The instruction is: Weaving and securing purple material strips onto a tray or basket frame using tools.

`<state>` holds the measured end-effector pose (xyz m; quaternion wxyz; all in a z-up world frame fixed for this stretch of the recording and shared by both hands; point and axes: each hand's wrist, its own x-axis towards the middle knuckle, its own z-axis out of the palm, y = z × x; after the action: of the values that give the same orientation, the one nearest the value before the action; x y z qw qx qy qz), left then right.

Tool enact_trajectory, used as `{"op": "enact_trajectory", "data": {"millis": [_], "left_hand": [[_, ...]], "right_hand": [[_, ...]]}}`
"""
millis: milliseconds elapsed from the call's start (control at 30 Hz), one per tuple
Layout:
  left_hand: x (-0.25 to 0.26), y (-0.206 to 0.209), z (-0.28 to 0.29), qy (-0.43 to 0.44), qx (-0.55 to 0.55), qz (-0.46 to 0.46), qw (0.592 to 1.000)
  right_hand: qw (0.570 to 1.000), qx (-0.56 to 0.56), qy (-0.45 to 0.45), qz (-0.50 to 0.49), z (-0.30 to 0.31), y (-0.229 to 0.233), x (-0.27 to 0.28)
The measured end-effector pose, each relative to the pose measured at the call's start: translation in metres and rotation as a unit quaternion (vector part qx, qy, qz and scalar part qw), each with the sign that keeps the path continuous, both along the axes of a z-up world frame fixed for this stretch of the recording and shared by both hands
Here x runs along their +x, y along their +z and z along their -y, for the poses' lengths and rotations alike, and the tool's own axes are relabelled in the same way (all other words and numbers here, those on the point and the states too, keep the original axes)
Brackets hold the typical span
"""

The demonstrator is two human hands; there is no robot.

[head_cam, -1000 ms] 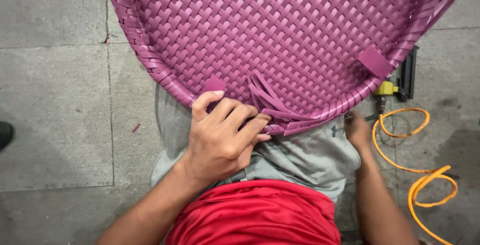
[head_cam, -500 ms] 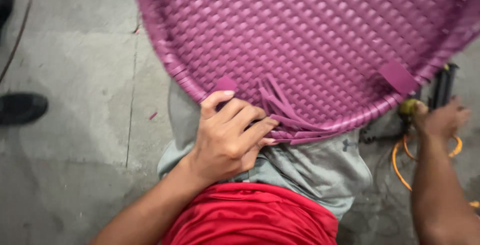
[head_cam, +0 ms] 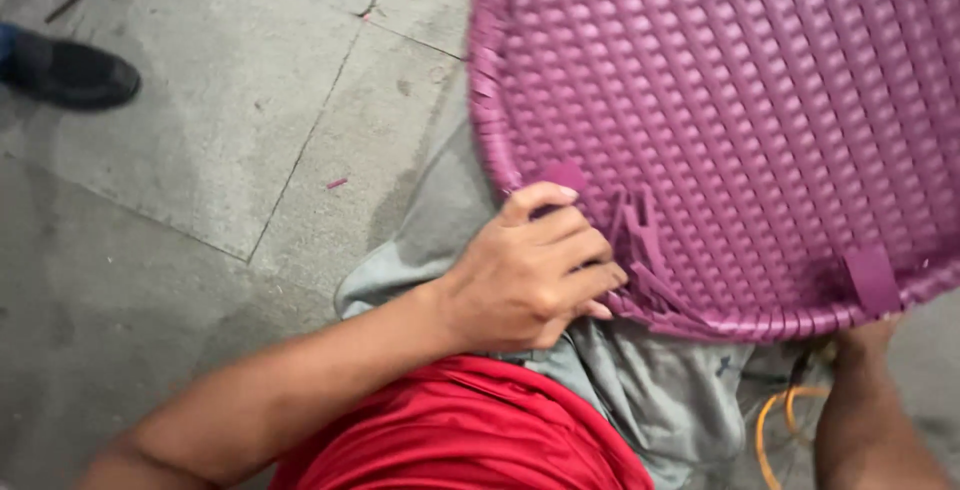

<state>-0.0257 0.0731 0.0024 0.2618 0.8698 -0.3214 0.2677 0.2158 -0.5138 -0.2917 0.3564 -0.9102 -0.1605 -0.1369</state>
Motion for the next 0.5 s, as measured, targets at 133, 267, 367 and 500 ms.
{"op": "enact_trajectory", "data": {"millis": [133, 267, 367, 500], "left_hand": [[0.0, -0.006, -0.005, -0.001, -0.021, 0.012, 1.0], [0.001, -0.012, -0.009, -0.002, -0.046, 0.021, 0.999], [0.004, -0.013, -0.011, -0.002, -0.056, 0.025, 0.998], [0.001, -0.013, -0.012, -0.002, -0.048, 0.015, 0.999]], "right_hand": [[0.998, -0.01, -0.036, -0.057, -0.056, 0.087, -0.044], [0.984, -0.016, -0.117, -0.137, -0.068, 0.116, -0.067], [0.962, -0.004, -0.19, -0.196, -0.02, 0.142, -0.096], [0.883, 0.074, -0.279, -0.371, 0.245, 0.113, -0.139]]}}
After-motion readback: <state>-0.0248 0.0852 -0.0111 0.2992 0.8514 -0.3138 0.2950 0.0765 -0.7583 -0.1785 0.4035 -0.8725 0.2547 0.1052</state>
